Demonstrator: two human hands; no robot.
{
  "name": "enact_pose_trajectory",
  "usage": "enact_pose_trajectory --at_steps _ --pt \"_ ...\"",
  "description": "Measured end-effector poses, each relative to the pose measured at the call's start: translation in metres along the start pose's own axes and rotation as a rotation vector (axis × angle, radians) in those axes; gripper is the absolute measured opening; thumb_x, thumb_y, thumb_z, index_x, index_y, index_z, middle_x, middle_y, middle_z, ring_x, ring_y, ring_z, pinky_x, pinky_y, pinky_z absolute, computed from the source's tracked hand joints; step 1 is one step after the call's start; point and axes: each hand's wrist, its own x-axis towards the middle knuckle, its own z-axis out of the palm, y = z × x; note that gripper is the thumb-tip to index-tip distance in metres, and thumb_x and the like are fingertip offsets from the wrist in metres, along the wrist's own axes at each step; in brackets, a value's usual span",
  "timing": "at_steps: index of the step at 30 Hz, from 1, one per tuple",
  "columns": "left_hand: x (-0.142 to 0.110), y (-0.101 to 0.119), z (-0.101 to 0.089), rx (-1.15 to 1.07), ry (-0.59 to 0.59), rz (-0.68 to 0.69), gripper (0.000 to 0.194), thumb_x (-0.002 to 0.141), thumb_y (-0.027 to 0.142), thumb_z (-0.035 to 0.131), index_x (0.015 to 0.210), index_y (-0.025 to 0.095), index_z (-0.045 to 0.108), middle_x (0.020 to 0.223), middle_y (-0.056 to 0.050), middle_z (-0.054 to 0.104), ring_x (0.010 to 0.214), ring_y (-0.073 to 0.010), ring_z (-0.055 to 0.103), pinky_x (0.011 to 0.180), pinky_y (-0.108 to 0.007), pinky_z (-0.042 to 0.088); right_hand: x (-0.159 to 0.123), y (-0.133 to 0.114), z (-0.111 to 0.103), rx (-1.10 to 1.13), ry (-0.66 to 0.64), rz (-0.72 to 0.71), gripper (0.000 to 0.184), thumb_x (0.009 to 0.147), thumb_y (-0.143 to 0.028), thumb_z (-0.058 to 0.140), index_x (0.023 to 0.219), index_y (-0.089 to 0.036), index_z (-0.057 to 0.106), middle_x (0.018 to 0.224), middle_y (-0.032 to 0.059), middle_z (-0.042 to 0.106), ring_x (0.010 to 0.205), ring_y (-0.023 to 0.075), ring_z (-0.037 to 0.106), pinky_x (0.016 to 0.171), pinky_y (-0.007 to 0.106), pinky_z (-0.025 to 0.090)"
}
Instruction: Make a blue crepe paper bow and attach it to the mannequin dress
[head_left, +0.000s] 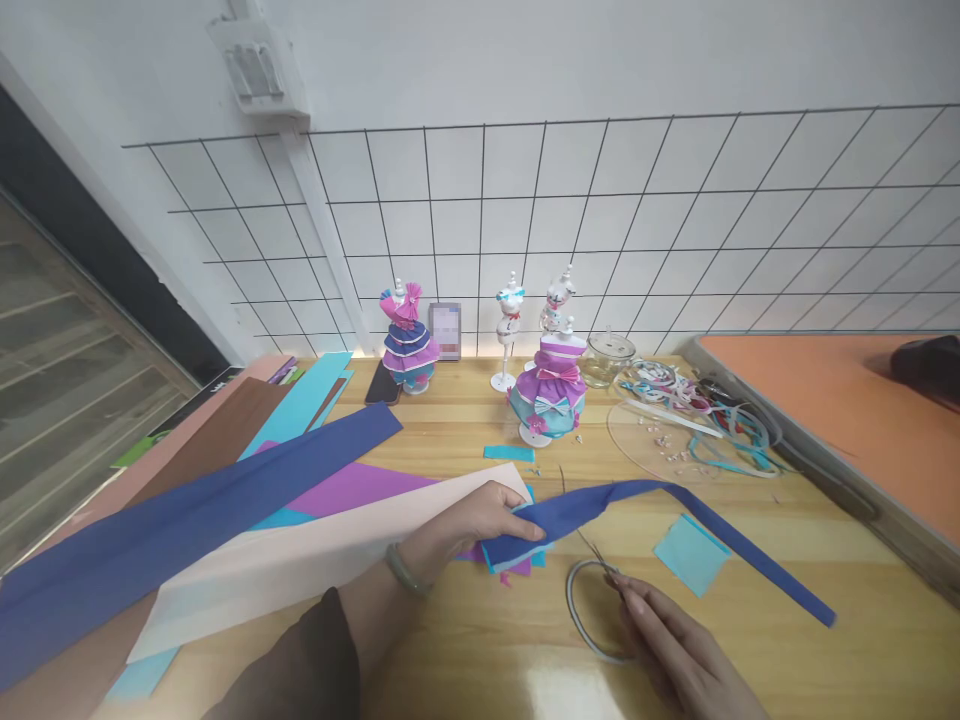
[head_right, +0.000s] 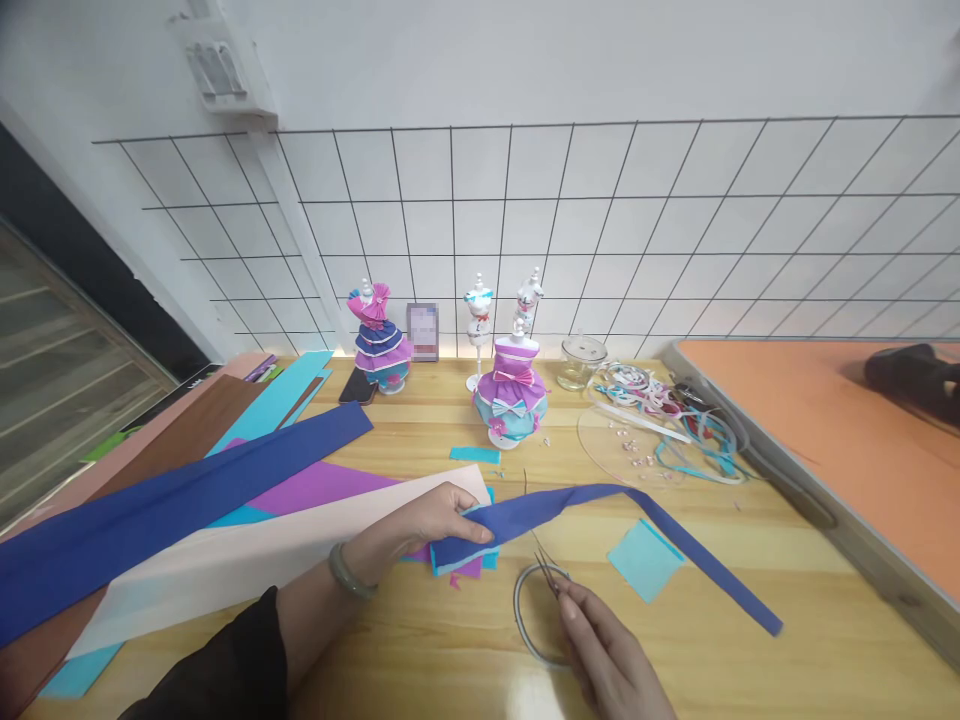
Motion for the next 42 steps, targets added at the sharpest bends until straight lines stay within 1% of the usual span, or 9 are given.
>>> enact_pose_trajectory --at_steps 4,7,9,12,16,21,30,36,42 --pt "0.0 0.001 0.006 -0.032 -0.028 -0.039 0.04 0.054 0.041 0.075 0.081 0.014 0.064 0.065 -0.004 0.064 0.05 -0.0158 0.059 0.037 -0.021 0.041 0.004 0.002 0.015 0.102 -0.088 0.083 0.052 0.074 -0.063 0.049 0.105 -0.024 0.063 0.097 0.0072 0.067 0.069 0.0196 0.061 0.045 0.023 0.044" --pt "0.001 0.001 0.009 -0.045 -0.004 -0.058 0.039 0.055 0.041 0.074 0.082 0.014 0.063 0.061 -0.002 0.063 0.047 -0.0145 0.058 0.035 -0.019 0.04 0.007 0.006 0.019 0.141 -0.127 0.128 0.054 0.072 -0.066 0.049 0.105 -0.025 0.061 0.07 0.0027 0.061 0.046 0.0125 0.048 0.037 0.022 0.032" --pt "0.001 0.003 0.011 -0.07 0.006 -0.062 0.038 0.054 0.04 0.074 0.079 0.014 0.063 0.059 -0.002 0.062 0.046 -0.0142 0.057 0.035 -0.019 0.039 0.008 0.005 0.021 0.172 -0.143 0.149 0.053 0.071 -0.067 0.049 0.102 -0.026 0.059 0.06 -0.001 0.052 0.041 0.0094 0.038 0.036 0.021 0.025" --pt "-0.002 0.007 0.015 -0.099 0.018 -0.07 0.035 0.053 0.038 0.074 0.075 0.014 0.063 0.058 -0.001 0.062 0.043 -0.0118 0.054 0.036 -0.019 0.039 0.009 -0.001 0.023 0.224 -0.194 0.13 0.046 0.071 -0.067 0.05 0.087 -0.024 0.058 0.057 -0.0033 0.043 0.04 0.007 0.029 0.036 0.021 0.02" --pt "-0.006 0.009 0.019 -0.083 0.049 -0.024 0.033 0.053 0.036 0.075 0.074 0.012 0.064 0.06 0.0 0.062 0.045 -0.008 0.052 0.043 -0.018 0.038 0.013 -0.009 0.026 0.265 -0.316 0.027 0.045 0.078 -0.064 0.044 0.066 -0.02 0.046 0.052 -0.0062 0.029 0.04 0.0056 0.02 0.036 0.021 0.014" --pt "-0.006 0.006 0.02 -0.072 0.065 0.049 0.034 0.053 0.036 0.076 0.075 0.012 0.065 0.064 0.0 0.062 0.051 -0.0083 0.053 0.048 -0.018 0.036 0.019 -0.012 0.031 0.298 -0.379 -0.017 0.042 0.081 -0.06 0.042 0.069 -0.02 0.044 0.053 -0.0077 0.029 0.038 0.0042 0.018 0.036 0.02 0.015" --pt "-0.008 0.006 0.02 -0.046 0.061 0.07 0.037 0.052 0.037 0.076 0.076 0.011 0.065 0.065 -0.001 0.061 0.054 -0.0096 0.053 0.05 -0.02 0.035 0.022 -0.012 0.035 0.374 -0.378 0.024 0.042 0.077 -0.06 0.049 0.068 -0.02 0.044 0.054 -0.0074 0.03 0.04 0.0038 0.02 0.037 0.021 0.012" --pt "-0.009 0.007 0.021 -0.04 0.073 0.083 0.036 0.053 0.037 0.075 0.077 0.011 0.065 0.067 -0.001 0.062 0.054 -0.0096 0.054 0.051 -0.02 0.036 0.02 -0.015 0.039 0.457 -0.273 0.042 0.041 0.073 -0.059 0.056 0.068 -0.019 0.049 0.054 -0.0073 0.032 0.04 0.0027 0.017 0.039 0.02 0.009" --pt "-0.01 0.007 0.021 -0.027 0.073 0.088 0.034 0.055 0.037 0.074 0.076 0.012 0.065 0.065 -0.002 0.063 0.051 -0.008 0.052 0.047 -0.018 0.033 0.02 -0.016 0.041 0.474 -0.225 0.057 0.04 0.069 -0.058 0.061 0.068 -0.019 0.052 0.054 -0.0067 0.031 0.042 0.0037 0.017 0.039 0.019 0.013"
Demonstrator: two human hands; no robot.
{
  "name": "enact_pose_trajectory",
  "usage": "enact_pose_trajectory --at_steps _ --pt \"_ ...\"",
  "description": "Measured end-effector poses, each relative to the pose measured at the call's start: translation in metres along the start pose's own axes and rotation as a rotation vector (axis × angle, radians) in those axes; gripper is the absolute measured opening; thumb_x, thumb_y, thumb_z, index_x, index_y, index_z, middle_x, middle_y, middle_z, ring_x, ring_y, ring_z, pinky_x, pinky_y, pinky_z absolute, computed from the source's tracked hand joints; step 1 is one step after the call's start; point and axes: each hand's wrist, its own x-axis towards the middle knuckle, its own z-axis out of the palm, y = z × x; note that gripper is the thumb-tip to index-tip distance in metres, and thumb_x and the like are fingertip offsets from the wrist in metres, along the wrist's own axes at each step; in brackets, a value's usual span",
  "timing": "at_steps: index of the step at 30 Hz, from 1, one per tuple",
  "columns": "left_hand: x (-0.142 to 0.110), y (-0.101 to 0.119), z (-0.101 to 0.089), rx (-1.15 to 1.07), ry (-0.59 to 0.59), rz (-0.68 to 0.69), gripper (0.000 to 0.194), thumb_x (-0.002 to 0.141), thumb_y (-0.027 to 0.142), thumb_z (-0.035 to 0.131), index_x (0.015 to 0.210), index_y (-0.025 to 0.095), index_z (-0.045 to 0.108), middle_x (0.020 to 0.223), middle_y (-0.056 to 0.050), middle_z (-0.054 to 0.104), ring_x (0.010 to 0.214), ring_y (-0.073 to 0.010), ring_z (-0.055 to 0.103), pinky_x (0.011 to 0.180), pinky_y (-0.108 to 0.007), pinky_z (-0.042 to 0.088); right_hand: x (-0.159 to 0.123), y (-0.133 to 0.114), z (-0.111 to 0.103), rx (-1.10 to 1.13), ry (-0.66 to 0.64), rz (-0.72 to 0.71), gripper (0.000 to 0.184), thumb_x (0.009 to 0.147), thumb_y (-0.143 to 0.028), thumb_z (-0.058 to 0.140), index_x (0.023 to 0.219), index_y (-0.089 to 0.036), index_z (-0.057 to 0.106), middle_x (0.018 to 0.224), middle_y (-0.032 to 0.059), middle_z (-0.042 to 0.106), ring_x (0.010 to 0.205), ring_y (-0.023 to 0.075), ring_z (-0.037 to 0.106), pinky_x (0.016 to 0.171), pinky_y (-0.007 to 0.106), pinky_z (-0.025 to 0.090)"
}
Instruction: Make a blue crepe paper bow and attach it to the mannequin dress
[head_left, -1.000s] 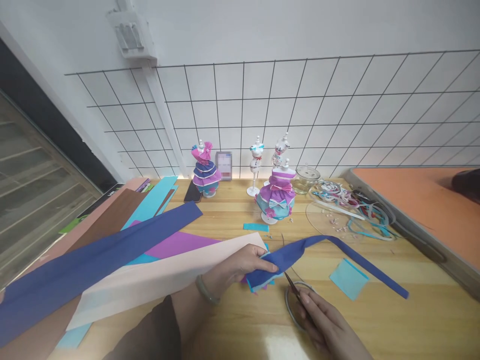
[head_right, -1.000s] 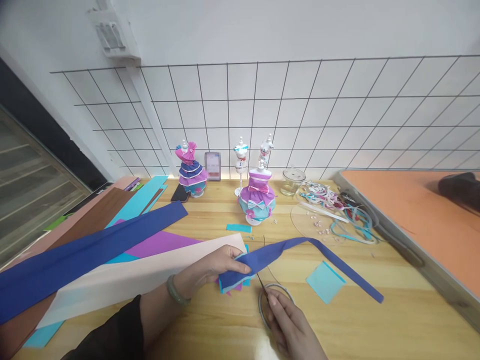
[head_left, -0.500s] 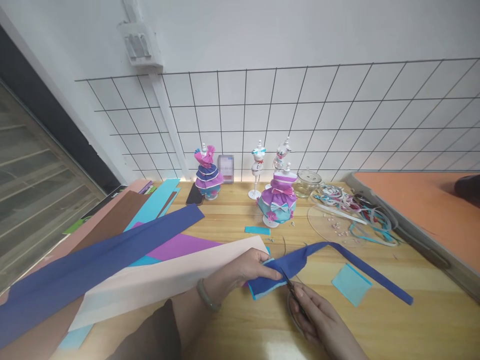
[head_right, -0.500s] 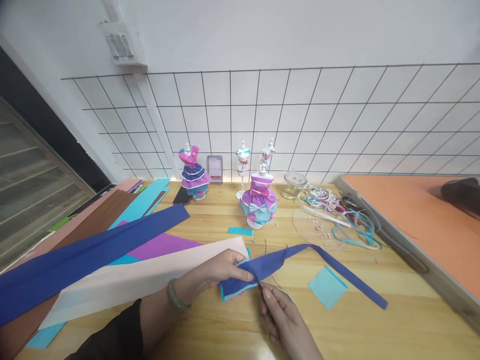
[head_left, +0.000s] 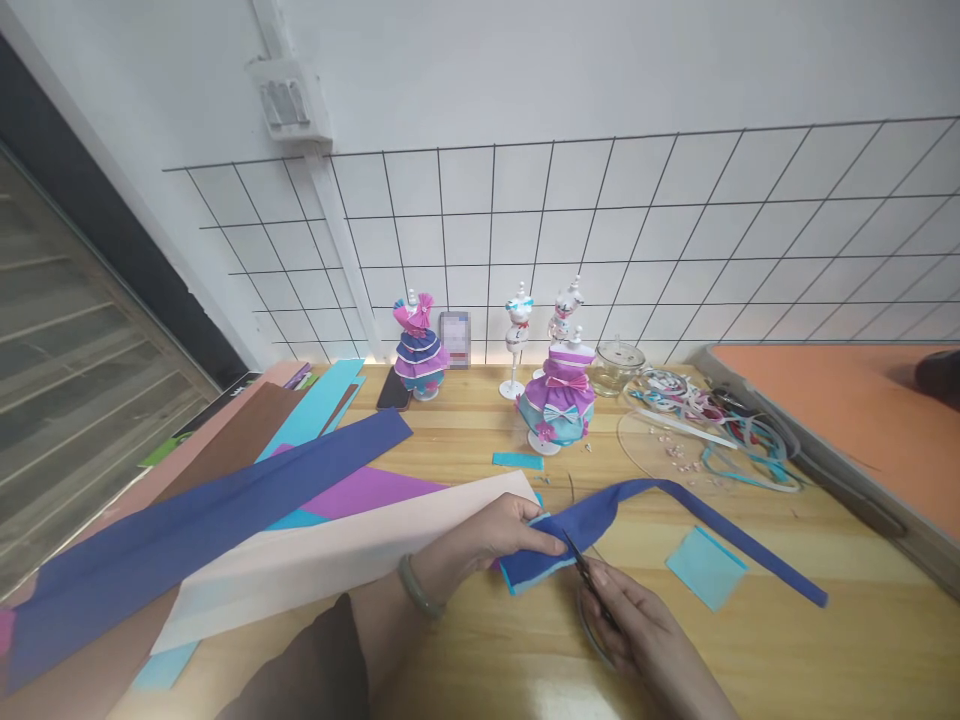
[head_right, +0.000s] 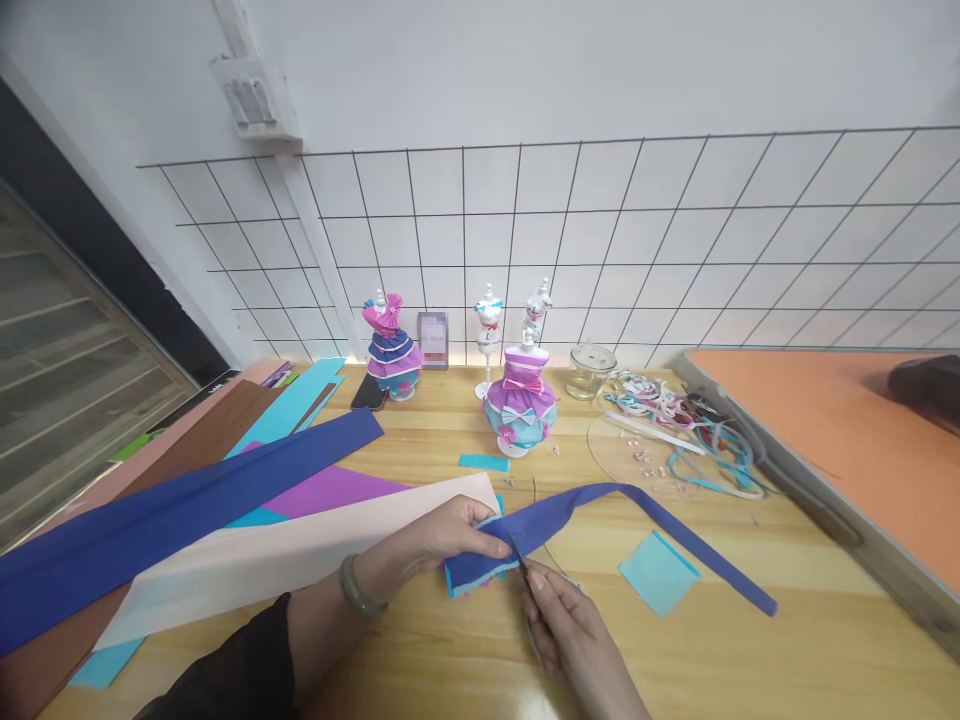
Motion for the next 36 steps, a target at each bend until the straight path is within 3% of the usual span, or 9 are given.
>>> enact_pose_trajectory --at_steps 9,15,20,28,36 --pt "0.0 0.001 -0.001 0.006 0.005 -0.002 0.037 0.053 0.038 0.075 0.078 0.011 0.066 0.067 -0.002 0.063 0.051 -0.0082 0.052 0.046 -0.018 0.033 0.007 0.004 -0.003 0.025 -0.033 0.005 0.045 0.066 -0.058 0.064 0.087 -0.018 0.06 0.053 -0.0078 0.026 0.043 0.0046 0.018 0.038 0.018 0.012" --pt "0.003 -0.004 -0.004 0.01 -0.013 -0.013 0.038 0.057 0.039 0.073 0.082 0.012 0.065 0.069 -0.003 0.063 0.049 -0.0082 0.051 0.046 -0.019 0.035 0.014 0.005 -0.004 0.08 -0.026 -0.096 0.036 0.062 -0.05 0.071 0.078 -0.018 0.065 0.055 -0.0031 0.041 0.048 0.0077 0.032 0.042 0.019 0.029" --pt "0.004 -0.007 -0.005 0.052 -0.021 -0.002 0.041 0.057 0.043 0.072 0.083 0.011 0.065 0.069 -0.002 0.062 0.048 -0.0075 0.049 0.045 -0.019 0.033 0.017 0.009 -0.005 0.066 -0.025 -0.113 0.031 0.065 -0.051 0.067 0.071 -0.021 0.064 0.05 -0.0033 0.039 0.046 0.01 0.034 0.04 0.021 0.03" --pt "0.004 -0.005 -0.003 0.034 -0.02 0.006 0.043 0.055 0.045 0.073 0.082 0.012 0.065 0.069 -0.001 0.062 0.054 -0.0091 0.051 0.05 -0.02 0.032 0.015 -0.003 0.005 0.148 0.021 -0.086 0.035 0.059 -0.048 0.074 0.059 -0.018 0.055 0.059 -0.0034 0.039 0.051 0.0078 0.034 0.045 0.018 0.033" --pt "0.003 -0.004 -0.004 0.026 -0.016 -0.019 0.041 0.056 0.042 0.073 0.081 0.011 0.066 0.066 -0.001 0.06 0.048 -0.0061 0.045 0.046 -0.018 0.031 0.019 -0.003 0.006 0.122 -0.021 -0.155 0.033 0.062 -0.048 0.072 0.054 -0.02 0.055 0.059 -0.001 0.045 0.062 0.0131 0.045 0.062 0.024 0.043"
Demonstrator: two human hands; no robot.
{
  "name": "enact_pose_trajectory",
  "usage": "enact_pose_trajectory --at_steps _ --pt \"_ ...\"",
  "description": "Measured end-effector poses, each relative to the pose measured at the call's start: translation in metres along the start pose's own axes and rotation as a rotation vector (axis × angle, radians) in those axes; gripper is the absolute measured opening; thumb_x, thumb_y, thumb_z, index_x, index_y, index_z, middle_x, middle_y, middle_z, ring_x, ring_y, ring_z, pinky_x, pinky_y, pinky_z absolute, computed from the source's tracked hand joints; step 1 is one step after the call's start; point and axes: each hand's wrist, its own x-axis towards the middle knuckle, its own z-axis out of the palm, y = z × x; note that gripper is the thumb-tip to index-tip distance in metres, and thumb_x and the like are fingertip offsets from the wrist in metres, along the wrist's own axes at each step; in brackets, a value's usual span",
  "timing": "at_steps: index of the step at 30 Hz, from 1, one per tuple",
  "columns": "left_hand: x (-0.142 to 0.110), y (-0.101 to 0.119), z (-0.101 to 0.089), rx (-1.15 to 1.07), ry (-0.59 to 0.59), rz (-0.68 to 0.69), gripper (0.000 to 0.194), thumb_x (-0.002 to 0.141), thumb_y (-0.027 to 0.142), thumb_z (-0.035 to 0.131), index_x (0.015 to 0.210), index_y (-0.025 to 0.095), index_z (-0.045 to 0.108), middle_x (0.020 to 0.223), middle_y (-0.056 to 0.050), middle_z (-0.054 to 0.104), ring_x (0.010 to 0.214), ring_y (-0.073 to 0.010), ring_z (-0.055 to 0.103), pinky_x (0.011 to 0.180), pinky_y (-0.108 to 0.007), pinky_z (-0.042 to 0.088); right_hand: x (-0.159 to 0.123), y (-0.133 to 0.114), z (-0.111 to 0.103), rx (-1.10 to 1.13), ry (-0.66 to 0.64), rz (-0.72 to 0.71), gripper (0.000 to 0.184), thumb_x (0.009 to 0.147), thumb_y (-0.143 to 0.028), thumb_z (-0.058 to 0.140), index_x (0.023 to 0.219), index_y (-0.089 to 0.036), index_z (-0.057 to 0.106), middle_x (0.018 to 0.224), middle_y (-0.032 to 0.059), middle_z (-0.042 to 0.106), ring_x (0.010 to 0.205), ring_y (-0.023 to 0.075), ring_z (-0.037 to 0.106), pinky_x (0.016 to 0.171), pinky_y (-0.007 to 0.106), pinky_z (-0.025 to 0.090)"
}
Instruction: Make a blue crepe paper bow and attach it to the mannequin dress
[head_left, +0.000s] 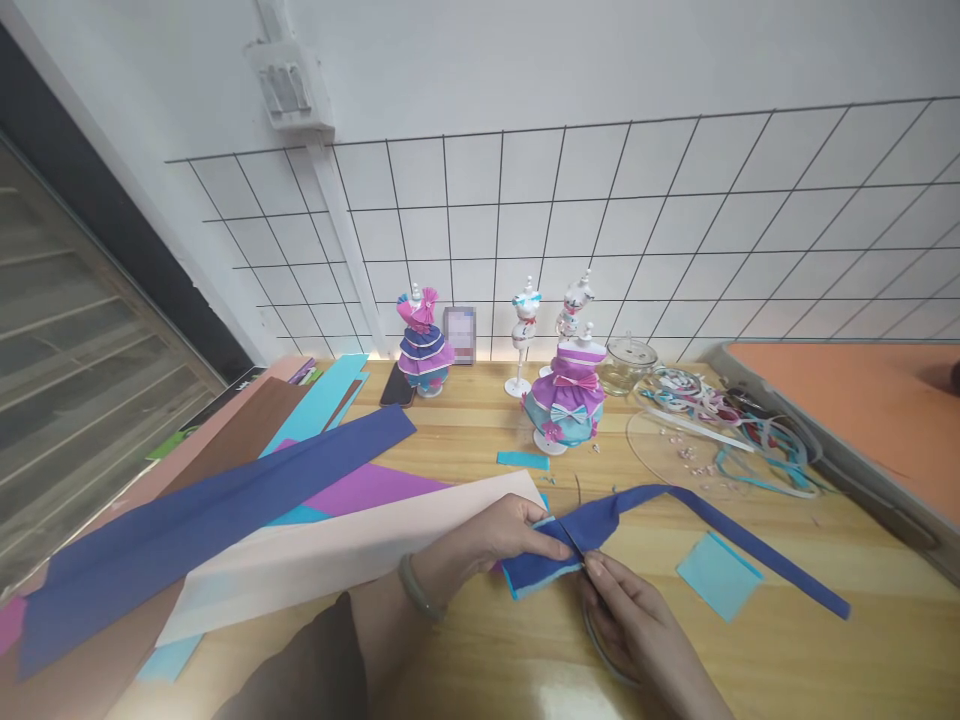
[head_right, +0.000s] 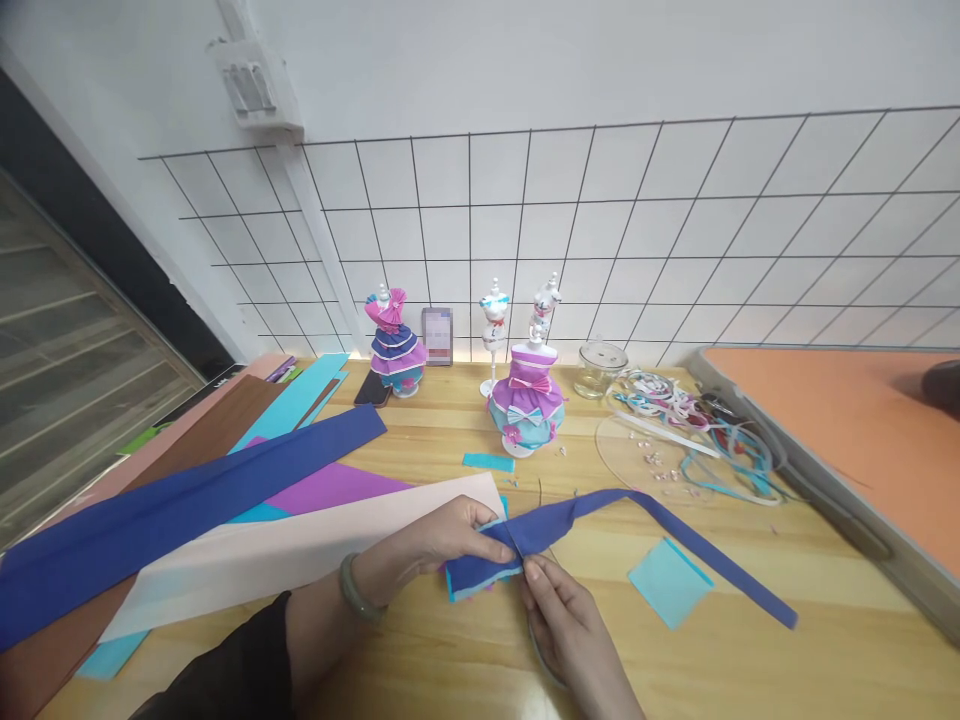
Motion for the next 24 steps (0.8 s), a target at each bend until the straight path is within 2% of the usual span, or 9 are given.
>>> enact_pose_trajectory --at_steps 4,7,13,17,22,24 --pt "0.0013 -0.0012 -0.0008 0.008 0.013 0.009 0.039 0.057 0.041 0.072 0.081 0.011 0.066 0.066 -0.001 0.06 0.048 -0.006 0.045 0.045 -0.018 0.029 0.0001 -0.0026 0.0043 0.016 -0.024 -0.014 0.028 0.064 -0.047 0.071 0.061 -0.022 0.06 0.065 0.0018 0.052 0.063 0.0145 0.048 0.062 0.026 0.044" --pt "0.0014 -0.0008 -0.0011 0.003 0.015 0.005 0.036 0.057 0.04 0.072 0.079 0.012 0.066 0.064 -0.001 0.059 0.048 -0.006 0.045 0.045 -0.018 0.029 0.0011 -0.0022 0.0062 0.017 -0.03 -0.019 0.026 0.065 -0.047 0.07 0.067 -0.023 0.062 0.064 0.0021 0.054 0.06 0.0145 0.049 0.057 0.026 0.043" --pt "-0.0003 0.0013 0.0 -0.005 0.015 0.0 0.037 0.055 0.04 0.073 0.078 0.012 0.066 0.065 -0.001 0.06 0.05 -0.0066 0.045 0.048 -0.019 0.031 0.0028 0.0001 0.0047 -0.012 -0.004 -0.011 0.028 0.065 -0.047 0.07 0.061 -0.022 0.059 0.056 -0.0017 0.047 0.053 0.0116 0.044 0.053 0.024 0.04" --pt "0.0004 0.0005 0.0018 -0.045 0.0 0.005 0.039 0.052 0.039 0.075 0.078 0.011 0.067 0.07 -0.001 0.061 0.057 -0.0086 0.05 0.056 -0.021 0.037 0.0022 0.0003 0.0039 -0.023 0.005 0.035 0.031 0.064 -0.049 0.07 0.063 -0.021 0.059 0.051 -0.004 0.039 0.05 0.0107 0.04 0.048 0.023 0.037" --pt "0.0033 -0.0038 0.002 -0.082 -0.014 -0.009 0.043 0.049 0.039 0.077 0.081 0.012 0.067 0.072 -0.001 0.062 0.059 -0.0095 0.051 0.061 -0.023 0.039 0.0033 0.0045 0.0006 0.026 -0.022 0.006 0.024 0.068 -0.046 0.068 0.07 -0.022 0.063 0.066 0.0016 0.056 0.065 0.0147 0.051 0.061 0.026 0.044" --pt "0.0042 -0.0051 0.0015 -0.08 -0.02 -0.001 0.043 0.05 0.04 0.076 0.081 0.012 0.068 0.071 -0.001 0.061 0.059 -0.0095 0.051 0.06 -0.023 0.039 0.0033 0.004 0.0012 0.04 -0.039 0.009 0.022 0.069 -0.045 0.068 0.072 -0.023 0.064 0.069 0.0029 0.058 0.068 0.0161 0.053 0.062 0.027 0.044"
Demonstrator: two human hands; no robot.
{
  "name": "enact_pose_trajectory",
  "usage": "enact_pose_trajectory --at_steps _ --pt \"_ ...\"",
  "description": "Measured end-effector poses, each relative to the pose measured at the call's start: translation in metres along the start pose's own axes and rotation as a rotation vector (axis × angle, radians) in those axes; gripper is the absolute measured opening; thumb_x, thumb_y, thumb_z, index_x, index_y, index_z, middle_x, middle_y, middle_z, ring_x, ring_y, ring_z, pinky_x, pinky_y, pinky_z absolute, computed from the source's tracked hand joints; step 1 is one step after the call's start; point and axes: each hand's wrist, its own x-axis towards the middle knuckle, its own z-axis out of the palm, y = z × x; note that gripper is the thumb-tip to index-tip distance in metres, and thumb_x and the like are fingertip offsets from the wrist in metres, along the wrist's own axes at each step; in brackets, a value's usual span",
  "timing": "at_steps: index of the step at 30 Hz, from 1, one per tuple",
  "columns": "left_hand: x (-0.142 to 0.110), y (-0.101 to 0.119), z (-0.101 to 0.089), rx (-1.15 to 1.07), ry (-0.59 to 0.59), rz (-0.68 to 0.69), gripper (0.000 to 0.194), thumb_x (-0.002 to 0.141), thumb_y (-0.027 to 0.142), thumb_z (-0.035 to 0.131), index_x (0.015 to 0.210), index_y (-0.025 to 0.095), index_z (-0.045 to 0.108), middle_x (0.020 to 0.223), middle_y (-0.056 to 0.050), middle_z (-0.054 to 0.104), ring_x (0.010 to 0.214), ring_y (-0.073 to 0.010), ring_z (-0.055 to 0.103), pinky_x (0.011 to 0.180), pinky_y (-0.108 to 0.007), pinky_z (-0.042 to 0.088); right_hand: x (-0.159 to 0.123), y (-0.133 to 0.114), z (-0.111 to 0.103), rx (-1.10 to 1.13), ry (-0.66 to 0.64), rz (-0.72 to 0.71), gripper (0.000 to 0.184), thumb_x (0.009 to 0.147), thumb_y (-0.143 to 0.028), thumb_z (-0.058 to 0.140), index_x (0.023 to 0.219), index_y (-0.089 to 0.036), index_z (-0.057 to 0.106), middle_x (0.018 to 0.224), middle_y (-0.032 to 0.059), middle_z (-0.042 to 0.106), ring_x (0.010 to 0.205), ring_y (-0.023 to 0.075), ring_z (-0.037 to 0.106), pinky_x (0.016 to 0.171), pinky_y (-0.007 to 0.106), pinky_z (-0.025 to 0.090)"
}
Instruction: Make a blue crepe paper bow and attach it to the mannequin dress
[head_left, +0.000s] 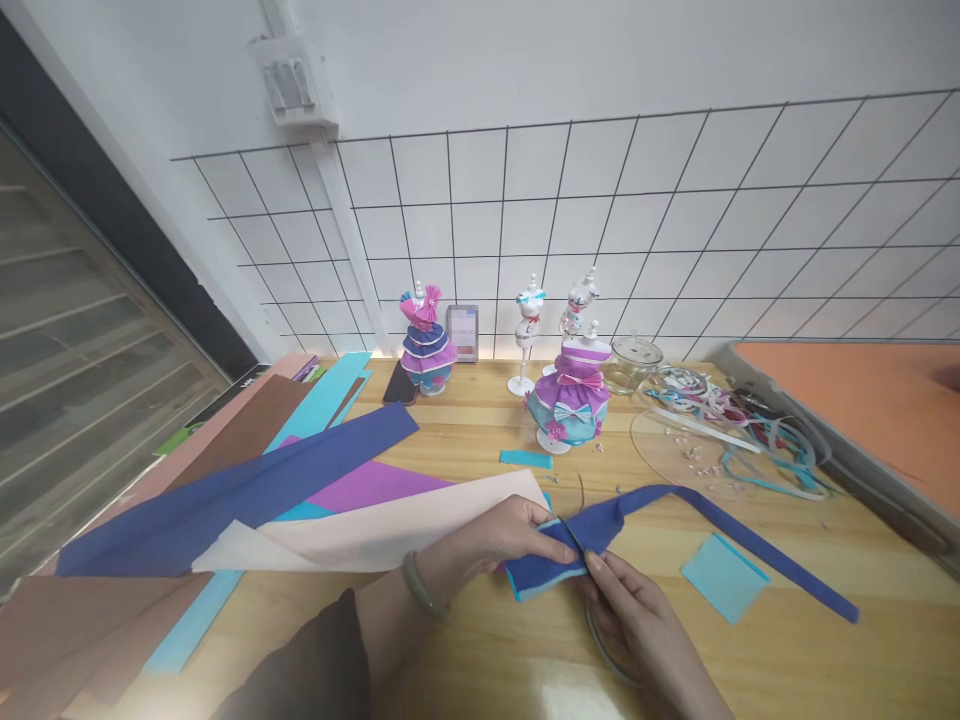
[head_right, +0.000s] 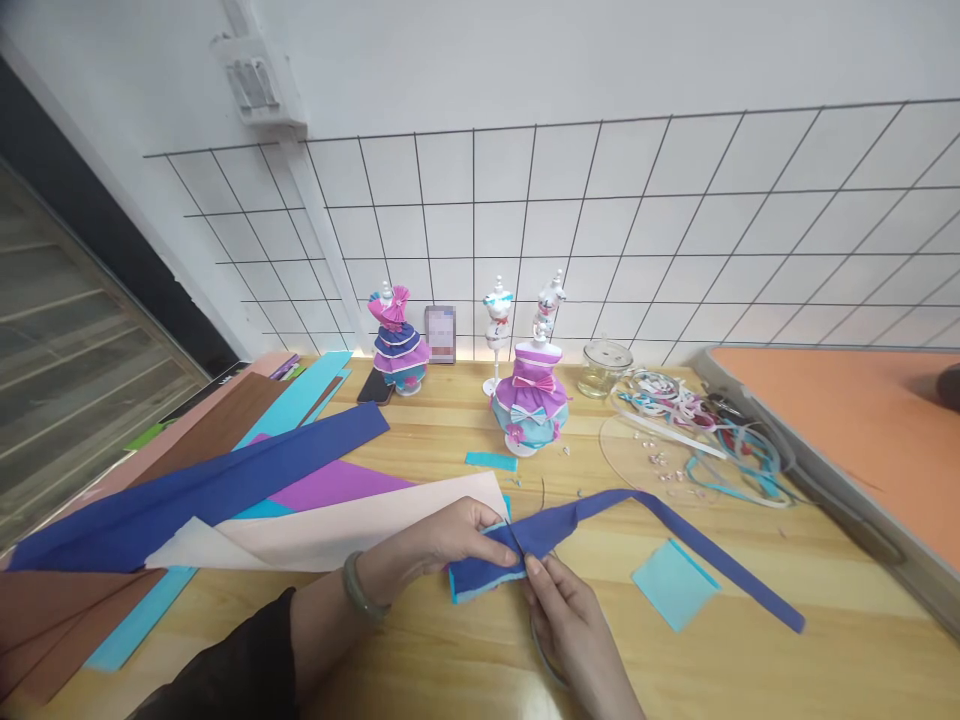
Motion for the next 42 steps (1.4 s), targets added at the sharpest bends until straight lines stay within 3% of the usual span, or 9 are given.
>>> enact_pose_trajectory --at_steps 7,14,19,22,28,31,33,38,42 --pt "0.0 0.001 -0.001 -0.014 -0.005 0.003 0.042 0.05 0.039 0.077 0.08 0.012 0.067 0.071 -0.001 0.062 0.059 -0.0096 0.051 0.059 -0.022 0.038 -0.001 -0.007 0.007 -0.049 0.018 -0.011 0.028 0.065 -0.049 0.069 0.068 -0.022 0.06 0.061 0.0011 0.055 0.054 0.0132 0.047 0.049 0.024 0.038" --pt "-0.004 0.008 0.0 0.034 0.018 -0.033 0.034 0.052 0.039 0.076 0.073 0.013 0.065 0.06 0.001 0.058 0.049 -0.0071 0.047 0.049 -0.02 0.035 0.002 -0.021 -0.018 -0.321 0.067 0.128 0.044 0.07 -0.061 0.057 0.062 -0.02 0.045 0.046 -0.0094 0.023 0.038 0.0042 0.016 0.038 0.02 0.009" --pt "-0.007 0.012 0.0 0.02 0.03 -0.058 0.035 0.053 0.038 0.076 0.073 0.013 0.064 0.057 0.002 0.058 0.045 -0.0067 0.048 0.046 -0.019 0.036 0.002 -0.033 -0.025 -0.371 0.105 0.134 0.039 0.071 -0.059 0.058 0.07 -0.02 0.052 0.051 -0.007 0.033 0.041 0.0052 0.021 0.039 0.02 0.013" --pt "-0.007 0.013 -0.002 -0.02 -0.034 -0.09 0.037 0.055 0.04 0.075 0.078 0.014 0.062 0.06 0.0 0.061 0.042 -0.0083 0.05 0.045 -0.021 0.04 0.008 -0.039 -0.033 -0.41 0.176 0.1 0.042 0.069 -0.057 0.06 0.092 -0.021 0.06 0.058 -0.0034 0.046 0.043 0.0076 0.032 0.038 0.021 0.022" --pt "-0.007 0.014 -0.001 -0.083 -0.002 -0.071 0.034 0.057 0.035 0.074 0.081 0.014 0.061 0.064 -0.002 0.064 0.043 -0.011 0.054 0.046 -0.025 0.044 0.047 -0.06 -0.094 -0.92 0.363 -0.142 0.061 0.077 -0.054 0.047 0.124 -0.014 0.048 0.069 0.0026 0.057 0.054 0.0162 0.051 0.05 0.028 0.042" --pt "-0.008 0.015 -0.001 -0.127 0.003 -0.036 0.03 0.059 0.033 0.073 0.078 0.014 0.061 0.061 0.0 0.062 0.044 -0.0099 0.053 0.048 -0.023 0.043 0.067 -0.063 -0.123 -1.309 0.365 -0.191 0.059 0.08 -0.048 0.041 0.124 -0.01 0.047 0.093 0.0141 0.065 0.082 0.026 0.061 0.068 0.035 0.046" --pt "-0.007 0.015 -0.001 -0.144 0.047 -0.001 0.028 0.058 0.032 0.073 0.073 0.013 0.06 0.059 0.0 0.061 0.046 -0.0094 0.053 0.048 -0.022 0.041 0.075 -0.062 -0.13 -1.406 0.322 -0.195 0.056 0.078 -0.044 0.045 0.122 -0.01 0.049 0.105 0.0161 0.064 0.094 0.0288 0.06 0.073 0.036 0.045" --pt "-0.004 0.015 -0.004 -0.174 0.149 0.06 0.03 0.054 0.032 0.076 0.066 0.012 0.056 0.058 0.0 0.06 0.049 -0.009 0.053 0.05 -0.021 0.038 0.083 -0.055 -0.125 -1.534 0.167 -0.165 0.034 0.074 -0.034 0.05 0.103 -0.02 0.063 0.095 0.0086 0.069 0.088 0.0264 0.063 0.07 0.031 0.045" --pt "-0.002 0.014 -0.004 -0.19 0.138 0.053 0.031 0.054 0.032 0.075 0.069 0.012 0.057 0.059 -0.001 0.061 0.049 -0.01 0.054 0.051 -0.022 0.04 0.089 -0.063 -0.13 -1.638 0.169 -0.142 0.026 0.076 -0.029 0.046 0.092 -0.02 0.065 0.089 0.0096 0.07 0.082 0.0269 0.064 0.066 0.031 0.043"
